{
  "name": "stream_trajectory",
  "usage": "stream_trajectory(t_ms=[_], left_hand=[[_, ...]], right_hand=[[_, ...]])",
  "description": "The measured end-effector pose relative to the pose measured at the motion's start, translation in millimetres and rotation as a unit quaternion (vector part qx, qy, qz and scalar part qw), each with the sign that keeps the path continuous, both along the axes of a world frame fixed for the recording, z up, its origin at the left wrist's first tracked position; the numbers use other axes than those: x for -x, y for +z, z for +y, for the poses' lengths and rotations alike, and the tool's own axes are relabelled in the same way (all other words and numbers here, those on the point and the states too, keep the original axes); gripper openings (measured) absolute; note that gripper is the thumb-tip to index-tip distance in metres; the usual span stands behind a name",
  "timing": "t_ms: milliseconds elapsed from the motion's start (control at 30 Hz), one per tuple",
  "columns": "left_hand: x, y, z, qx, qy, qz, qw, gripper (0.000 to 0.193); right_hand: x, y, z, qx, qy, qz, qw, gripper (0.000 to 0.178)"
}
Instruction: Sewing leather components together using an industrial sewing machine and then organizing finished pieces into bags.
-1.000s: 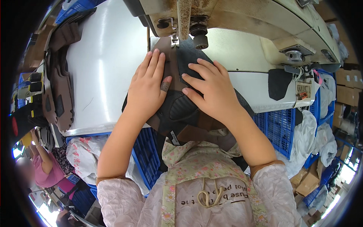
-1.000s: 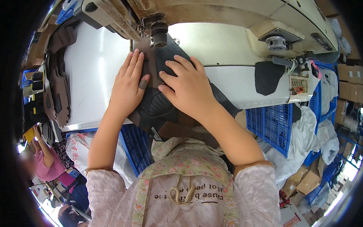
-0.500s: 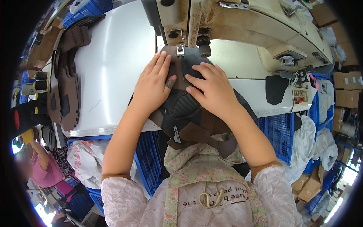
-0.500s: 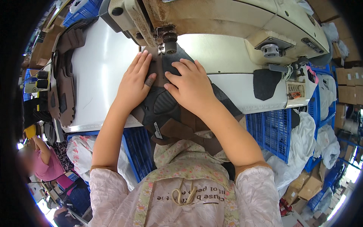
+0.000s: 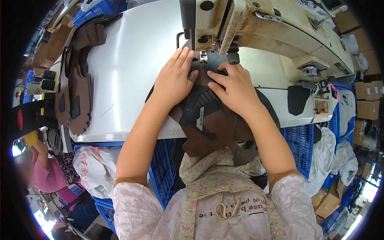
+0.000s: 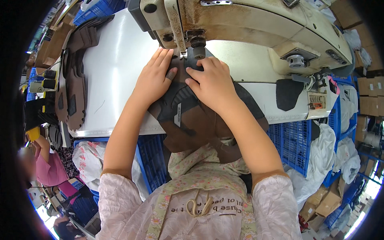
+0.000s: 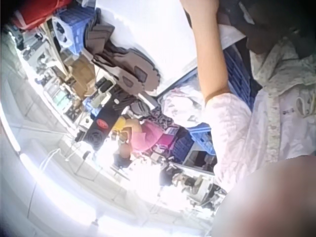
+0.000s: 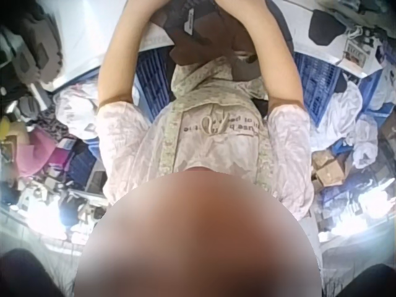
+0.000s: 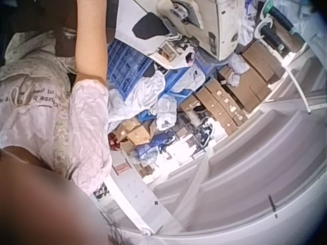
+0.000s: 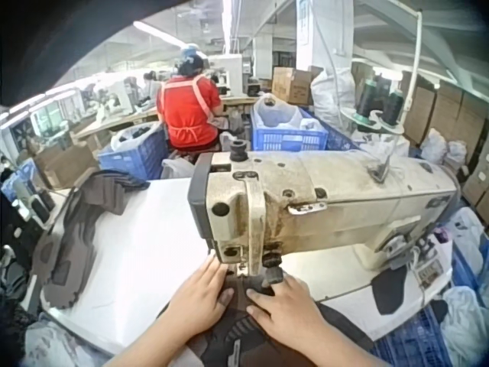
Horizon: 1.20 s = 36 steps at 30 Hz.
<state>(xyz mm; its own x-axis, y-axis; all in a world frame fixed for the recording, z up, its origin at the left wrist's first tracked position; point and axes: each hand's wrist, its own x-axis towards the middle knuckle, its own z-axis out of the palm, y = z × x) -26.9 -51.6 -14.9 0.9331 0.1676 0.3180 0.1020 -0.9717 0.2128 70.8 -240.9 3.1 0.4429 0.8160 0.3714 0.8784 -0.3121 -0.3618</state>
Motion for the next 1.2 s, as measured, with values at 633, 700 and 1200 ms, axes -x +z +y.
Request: stream_trajectory(t_ms=[633, 700, 1200], left_hand=[[-28, 1, 18, 0.01, 0.026, 0.048, 0.998, 0.054], [-30, 2, 20, 0.013, 0.03, 0.054, 0.998, 0.053], [-46, -3, 35, 0.01, 0.026, 0.052, 0.998, 0.042]], right_hand=[[-8, 2, 7, 0.034, -0.003, 0.016, 0.999, 0.032], [-9, 0, 8, 0.032, -0.006, 0.002, 0.999, 0.032], [-23, -9, 20, 0.01, -0.011, -0.003, 1.0, 0.03]])
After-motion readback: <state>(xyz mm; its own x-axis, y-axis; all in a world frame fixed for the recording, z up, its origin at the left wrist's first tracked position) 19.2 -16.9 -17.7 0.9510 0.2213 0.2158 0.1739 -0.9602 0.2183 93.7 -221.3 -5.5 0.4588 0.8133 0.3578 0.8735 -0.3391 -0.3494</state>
